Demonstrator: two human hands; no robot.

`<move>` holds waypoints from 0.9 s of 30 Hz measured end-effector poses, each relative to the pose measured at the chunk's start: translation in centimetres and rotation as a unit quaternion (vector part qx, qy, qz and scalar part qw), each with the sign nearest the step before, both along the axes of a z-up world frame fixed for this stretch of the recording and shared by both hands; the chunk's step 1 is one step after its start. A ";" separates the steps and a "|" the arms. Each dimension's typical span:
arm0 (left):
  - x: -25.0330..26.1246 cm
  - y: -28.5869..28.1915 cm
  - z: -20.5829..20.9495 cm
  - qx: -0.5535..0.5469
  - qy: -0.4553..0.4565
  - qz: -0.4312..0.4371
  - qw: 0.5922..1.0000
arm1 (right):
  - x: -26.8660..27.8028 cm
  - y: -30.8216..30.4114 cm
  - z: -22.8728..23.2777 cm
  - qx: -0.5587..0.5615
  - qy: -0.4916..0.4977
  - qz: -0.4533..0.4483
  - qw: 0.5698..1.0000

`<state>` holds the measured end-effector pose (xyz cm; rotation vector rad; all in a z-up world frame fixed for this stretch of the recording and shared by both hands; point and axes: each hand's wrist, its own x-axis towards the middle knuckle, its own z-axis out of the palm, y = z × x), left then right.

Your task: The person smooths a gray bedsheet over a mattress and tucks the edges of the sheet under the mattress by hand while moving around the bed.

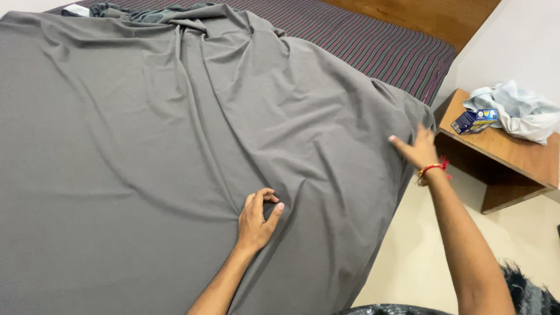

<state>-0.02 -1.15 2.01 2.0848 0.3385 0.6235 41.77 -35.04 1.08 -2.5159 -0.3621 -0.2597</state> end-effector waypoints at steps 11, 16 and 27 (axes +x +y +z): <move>-0.2 0.1 0.0 0.009 0.004 -0.002 1.000 | 0.6 -2.1 -4.7 0.015 -0.118 -0.109 0.987; -0.1 -0.1 0.1 0.013 0.012 -0.003 1.000 | -5.7 0.4 -4.4 -0.027 -0.234 -0.014 0.972; -0.5 -0.2 0.1 0.077 0.003 -0.014 0.997 | -1.8 -2.7 -7.3 0.043 0.021 -0.164 0.985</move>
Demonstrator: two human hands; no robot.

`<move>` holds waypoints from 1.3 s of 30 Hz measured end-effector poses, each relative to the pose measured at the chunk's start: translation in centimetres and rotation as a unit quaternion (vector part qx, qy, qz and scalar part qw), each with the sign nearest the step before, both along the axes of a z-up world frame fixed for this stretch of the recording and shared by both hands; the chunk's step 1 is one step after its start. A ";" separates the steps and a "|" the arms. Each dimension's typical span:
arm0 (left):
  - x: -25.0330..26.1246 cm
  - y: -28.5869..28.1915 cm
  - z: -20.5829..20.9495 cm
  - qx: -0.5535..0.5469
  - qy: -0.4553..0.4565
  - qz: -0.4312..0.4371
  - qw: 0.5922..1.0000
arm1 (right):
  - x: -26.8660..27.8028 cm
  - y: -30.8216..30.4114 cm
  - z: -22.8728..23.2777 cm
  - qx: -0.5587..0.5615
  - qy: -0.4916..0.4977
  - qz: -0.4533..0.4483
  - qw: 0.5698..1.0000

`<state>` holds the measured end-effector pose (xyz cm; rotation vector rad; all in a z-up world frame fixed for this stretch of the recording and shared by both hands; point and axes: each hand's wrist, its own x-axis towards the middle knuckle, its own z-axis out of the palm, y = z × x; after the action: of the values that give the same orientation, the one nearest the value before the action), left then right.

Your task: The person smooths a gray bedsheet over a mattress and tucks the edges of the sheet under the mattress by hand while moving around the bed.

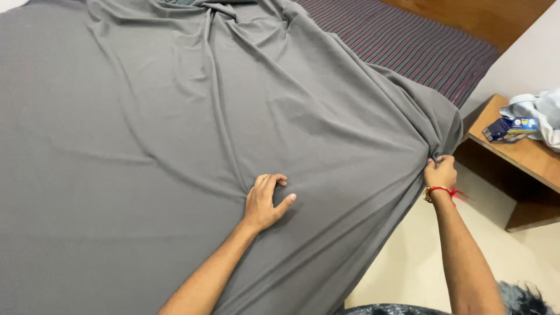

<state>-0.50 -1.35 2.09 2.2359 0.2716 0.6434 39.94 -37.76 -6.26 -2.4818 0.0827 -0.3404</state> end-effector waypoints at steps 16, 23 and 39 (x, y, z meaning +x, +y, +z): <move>0.3 -1.7 -0.4 0.207 -0.020 0.025 0.978 | -4.5 10.6 7.2 -0.207 -0.103 0.299 0.926; -0.5 -3.2 0.5 0.379 0.039 0.074 0.921 | -2.1 10.3 3.6 -0.223 -0.143 0.291 0.919; -35.9 -14.0 8.0 0.288 0.235 0.182 0.910 | 1.0 12.2 6.8 -0.342 -0.070 0.305 0.886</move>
<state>-36.41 -15.36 10.14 2.9378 0.8493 0.3872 40.90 -25.55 0.50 -2.9625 -1.0239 -0.3021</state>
